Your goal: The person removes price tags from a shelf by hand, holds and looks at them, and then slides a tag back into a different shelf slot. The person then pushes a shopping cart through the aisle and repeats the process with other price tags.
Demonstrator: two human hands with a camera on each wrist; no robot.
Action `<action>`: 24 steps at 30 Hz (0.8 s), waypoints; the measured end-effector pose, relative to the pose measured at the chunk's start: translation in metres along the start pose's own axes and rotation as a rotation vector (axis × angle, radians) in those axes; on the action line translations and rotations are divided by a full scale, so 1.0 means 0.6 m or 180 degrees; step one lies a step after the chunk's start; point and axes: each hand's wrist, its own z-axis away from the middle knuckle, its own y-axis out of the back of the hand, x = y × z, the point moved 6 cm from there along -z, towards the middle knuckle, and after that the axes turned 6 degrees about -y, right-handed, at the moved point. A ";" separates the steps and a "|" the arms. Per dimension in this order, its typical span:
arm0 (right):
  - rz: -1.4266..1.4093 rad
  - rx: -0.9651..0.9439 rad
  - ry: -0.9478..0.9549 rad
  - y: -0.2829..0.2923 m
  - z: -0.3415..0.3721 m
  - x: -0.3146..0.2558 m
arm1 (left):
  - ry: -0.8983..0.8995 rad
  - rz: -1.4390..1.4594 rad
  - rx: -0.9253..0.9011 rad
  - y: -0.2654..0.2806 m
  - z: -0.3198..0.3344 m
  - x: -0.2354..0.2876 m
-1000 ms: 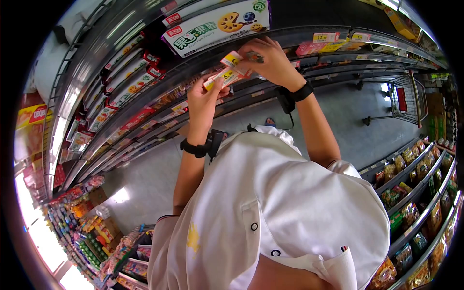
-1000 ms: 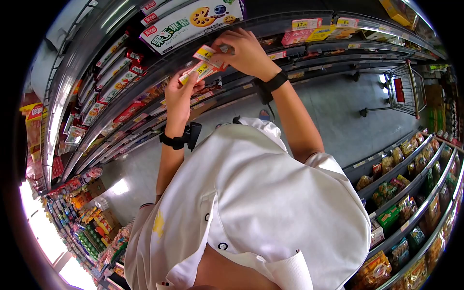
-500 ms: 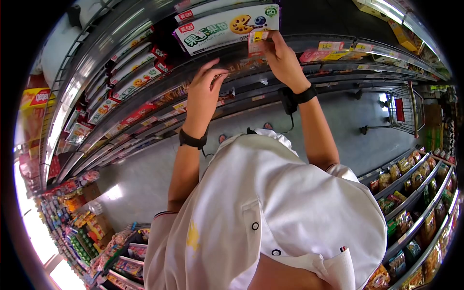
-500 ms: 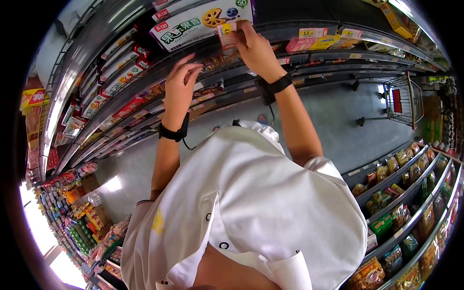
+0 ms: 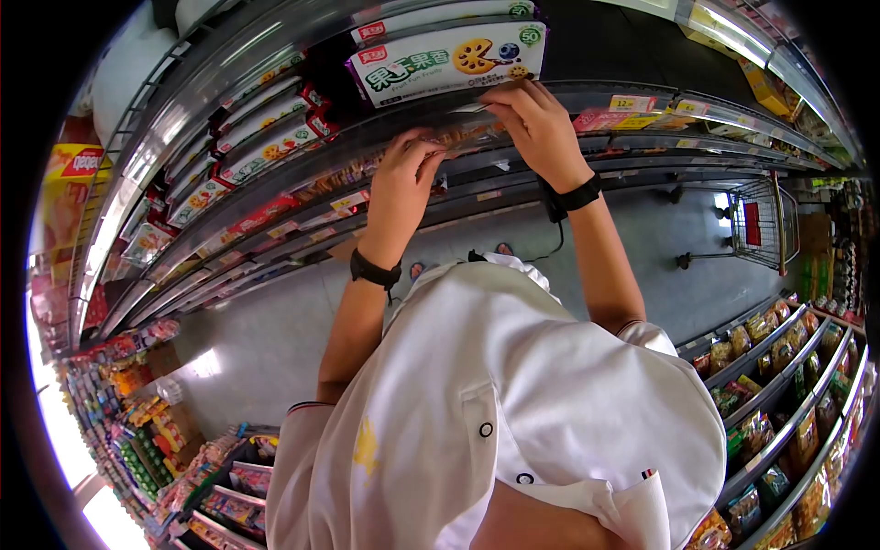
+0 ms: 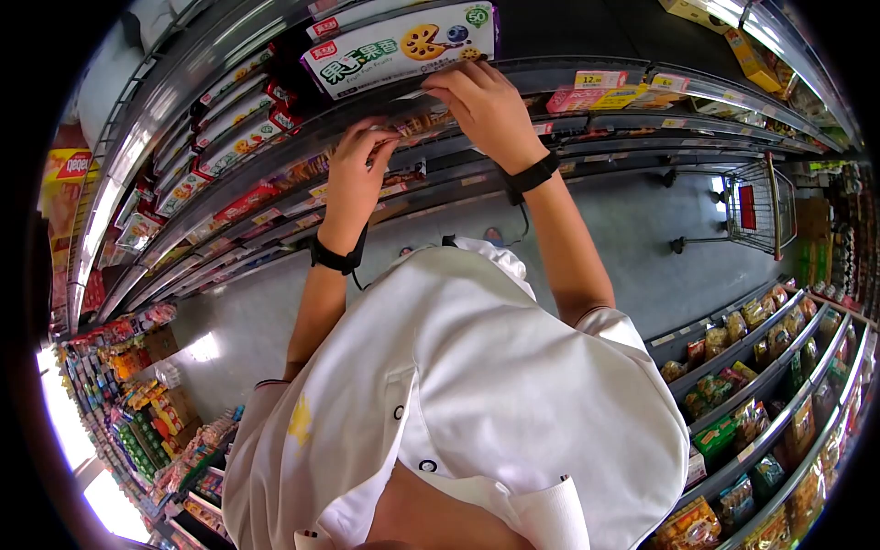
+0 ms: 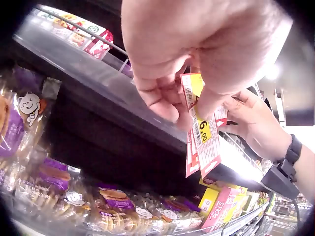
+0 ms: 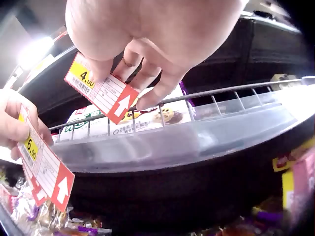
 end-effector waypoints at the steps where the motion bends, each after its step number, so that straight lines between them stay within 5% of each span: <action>1: 0.0086 -0.0024 0.0064 -0.002 0.000 -0.006 | -0.0014 0.0009 0.0014 0.001 -0.001 0.002; 7: 0.0706 -0.0599 0.0159 -0.037 0.015 0.001 | 0.0008 0.0073 0.0010 0.004 0.000 0.005; 24: 0.0807 -0.0595 0.0122 -0.046 0.028 -0.010 | -0.0119 0.0057 0.0095 0.000 0.002 -0.002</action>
